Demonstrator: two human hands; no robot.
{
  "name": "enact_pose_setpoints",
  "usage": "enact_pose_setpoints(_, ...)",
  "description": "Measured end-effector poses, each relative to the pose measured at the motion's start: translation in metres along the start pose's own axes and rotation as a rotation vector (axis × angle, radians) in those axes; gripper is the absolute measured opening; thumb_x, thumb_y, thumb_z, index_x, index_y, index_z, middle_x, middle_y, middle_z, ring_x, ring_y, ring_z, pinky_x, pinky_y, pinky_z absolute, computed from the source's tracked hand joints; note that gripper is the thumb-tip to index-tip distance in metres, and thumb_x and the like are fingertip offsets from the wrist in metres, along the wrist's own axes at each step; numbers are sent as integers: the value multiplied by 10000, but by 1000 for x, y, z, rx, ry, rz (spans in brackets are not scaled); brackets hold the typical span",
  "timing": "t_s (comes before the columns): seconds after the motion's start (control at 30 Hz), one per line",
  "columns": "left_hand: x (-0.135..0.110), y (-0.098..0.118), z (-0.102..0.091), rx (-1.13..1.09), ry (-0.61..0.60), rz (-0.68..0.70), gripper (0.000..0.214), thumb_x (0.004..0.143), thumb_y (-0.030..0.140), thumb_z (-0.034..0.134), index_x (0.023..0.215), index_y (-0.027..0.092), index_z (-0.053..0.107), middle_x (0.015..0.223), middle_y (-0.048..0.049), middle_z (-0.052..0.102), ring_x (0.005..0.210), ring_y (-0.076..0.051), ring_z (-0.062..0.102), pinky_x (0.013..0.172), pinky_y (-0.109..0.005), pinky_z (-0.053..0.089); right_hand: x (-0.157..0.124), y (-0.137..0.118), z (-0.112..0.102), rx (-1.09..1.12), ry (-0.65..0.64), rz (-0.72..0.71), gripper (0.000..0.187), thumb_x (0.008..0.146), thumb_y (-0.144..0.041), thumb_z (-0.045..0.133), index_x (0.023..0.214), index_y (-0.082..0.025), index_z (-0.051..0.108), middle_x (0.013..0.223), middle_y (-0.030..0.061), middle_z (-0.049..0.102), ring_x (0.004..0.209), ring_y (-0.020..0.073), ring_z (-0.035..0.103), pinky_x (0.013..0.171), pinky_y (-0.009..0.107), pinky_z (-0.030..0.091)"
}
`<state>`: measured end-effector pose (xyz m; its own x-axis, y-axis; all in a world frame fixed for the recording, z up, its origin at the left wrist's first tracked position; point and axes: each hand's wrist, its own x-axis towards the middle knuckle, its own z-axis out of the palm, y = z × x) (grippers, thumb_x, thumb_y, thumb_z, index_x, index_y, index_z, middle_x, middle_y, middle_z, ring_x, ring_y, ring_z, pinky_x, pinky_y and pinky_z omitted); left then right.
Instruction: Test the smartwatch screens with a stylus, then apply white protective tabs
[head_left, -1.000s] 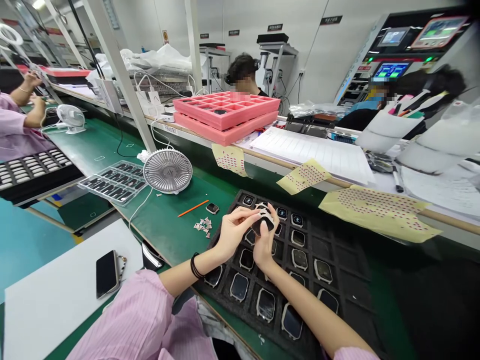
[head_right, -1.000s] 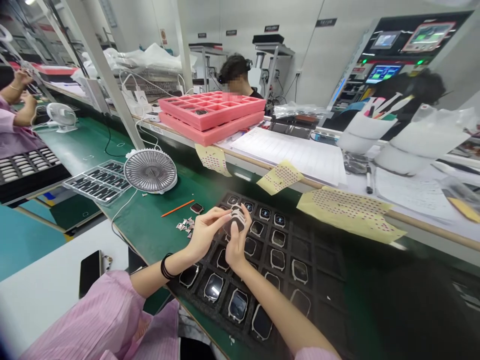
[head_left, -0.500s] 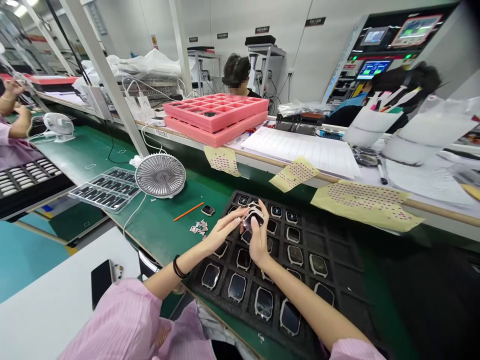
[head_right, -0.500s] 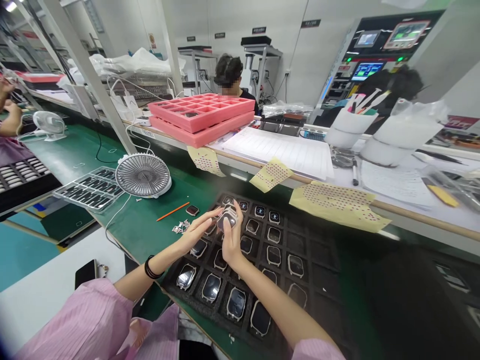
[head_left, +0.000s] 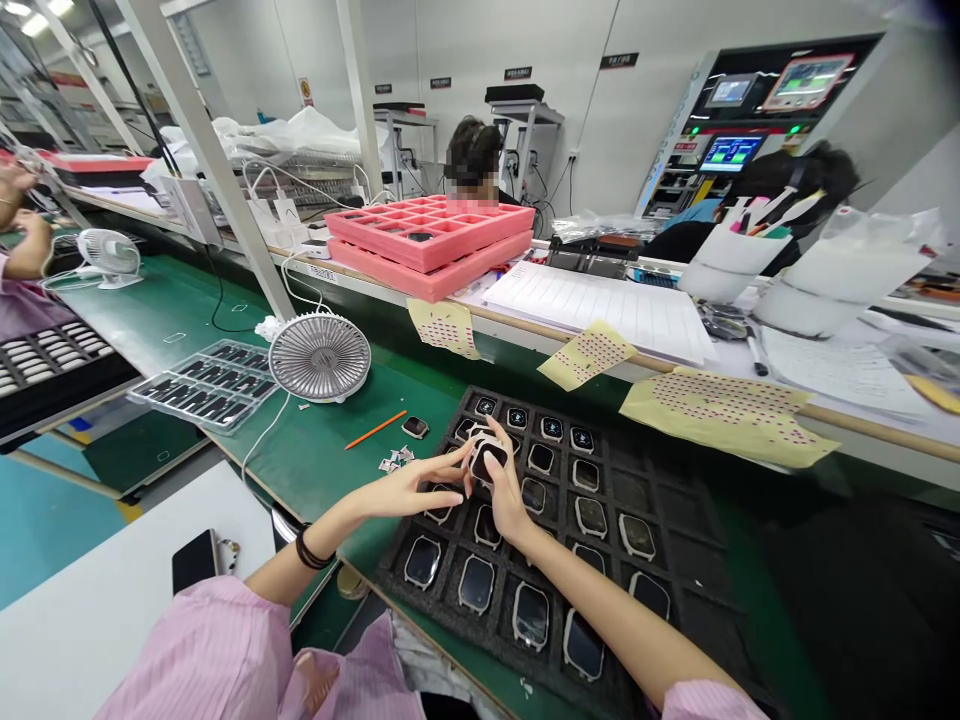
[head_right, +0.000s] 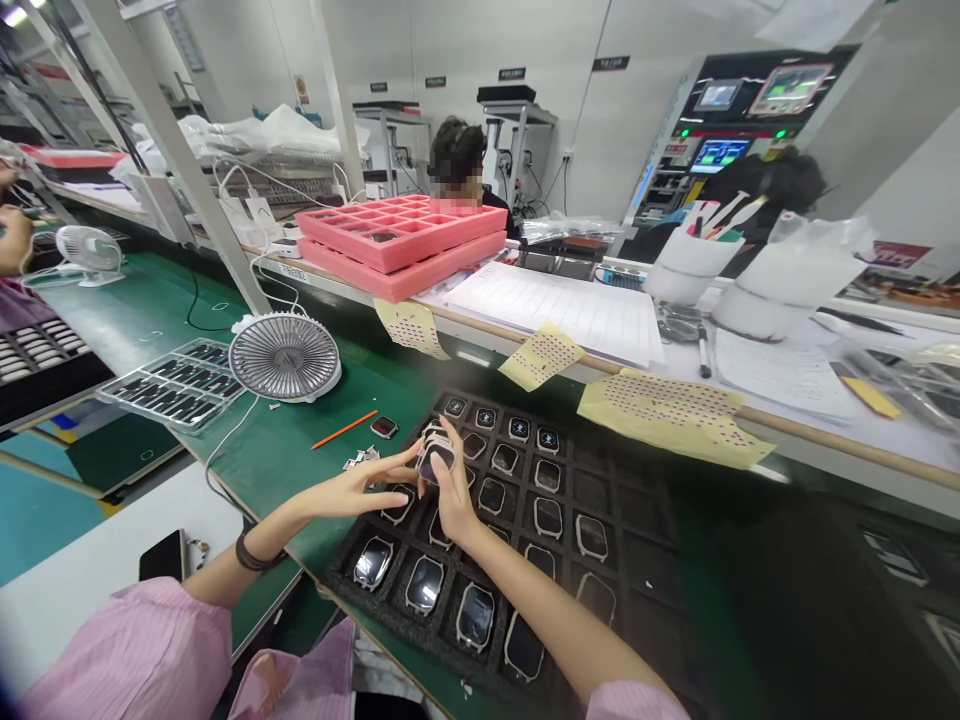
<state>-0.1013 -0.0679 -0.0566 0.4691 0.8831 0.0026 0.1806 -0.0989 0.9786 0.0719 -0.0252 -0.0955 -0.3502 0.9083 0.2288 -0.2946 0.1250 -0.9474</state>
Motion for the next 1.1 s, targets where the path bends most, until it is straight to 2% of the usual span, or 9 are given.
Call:
enact_pose_setpoints(0.17, -15, 8, -1, 90, -212, -86, 978, 883, 261, 647, 1535, 292, -81, 1190, -135, 704, 963, -189, 718, 844, -326, 546, 1, -4, -1, 96, -100, 45, 614, 902, -506, 462, 1465, -291, 337, 880, 8, 596, 564, 156, 521, 592, 345, 503)
enact_pose_setpoints(0.23, -15, 10, 3, 105, -233, -106, 990, 901, 279, 623, 1518, 301, -152, 1157, -138, 716, 846, -172, 738, 733, -274, 555, 1, -7, -2, 117, -140, 57, 606, 906, -502, 467, 1461, -288, 348, 850, -1, 593, 553, 156, 523, 606, 351, 501)
enact_pose_setpoints(0.4, -13, 13, 9, 120, -221, -115, 923, 944, 325, 559, 1520, 259, -159, 826, -57, 768, 583, -131, 696, 633, -236, 540, 0, -12, -3, 111, -183, 45, 582, 922, -485, 455, 1455, -273, 358, 823, -3, 600, 560, 161, 530, 620, 353, 496)
enact_pose_setpoints(0.5, -10, 12, 8, 101, -232, -116, 880, 960, 363, 530, 1528, 233, -130, 590, 23, 698, 492, -118, 646, 562, -192, 493, 1, -12, -3, 93, -171, 34, 574, 922, -485, 451, 1446, -262, 375, 791, -8, 597, 536, 159, 527, 622, 362, 509)
enact_pose_setpoints(0.7, -1, 13, 7, -152, -306, -166, 915, 955, 395, 534, 1516, 252, -175, 487, 98, 570, 450, -111, 615, 556, -200, 467, 5, -11, -5, 107, -118, 93, 608, 899, -518, 461, 1452, -277, 383, 855, 15, 643, 678, 202, 613, 656, 382, 545)
enact_pose_setpoints(0.8, 3, 20, 1, -58, -280, -132, 908, 916, 346, 599, 1545, 275, -53, 564, 76, 598, 484, -102, 619, 553, -195, 473, 11, -13, -10, 122, -125, 131, 687, 884, -546, 467, 1501, -294, 301, 896, 20, 664, 742, 215, 644, 693, 402, 559)
enact_pose_setpoints(0.93, 15, 30, -1, 410, 171, 103, 750, 837, 317, 671, 1498, 291, 319, 1036, -62, 650, 811, -157, 661, 638, -243, 551, 20, -12, -16, 24, -93, 123, 741, 891, -528, 488, 1534, -300, 196, 1159, 65, 652, 967, 241, 662, 827, 452, 557)
enact_pose_setpoints(1.0, 27, 28, 7, 593, 312, 236, 793, 785, 259, 708, 1485, 279, 339, 1318, -120, 520, 1131, -245, 586, 822, -335, 575, 21, -7, -20, -117, -61, 62, 733, 892, -528, 503, 1526, -286, 227, 1361, 94, 553, 1196, 260, 574, 992, 487, 477)
enact_pose_setpoints(1.1, 50, 16, 27, 788, 310, 294, 806, 744, 49, 625, 1473, 234, 335, 1452, -158, 406, 1354, -315, 410, 1053, -455, 463, 20, 3, -27, -339, -46, -40, 720, 901, -555, 481, 1516, -246, 268, 1544, 108, 363, 1437, 254, 315, 1172, 496, 250)
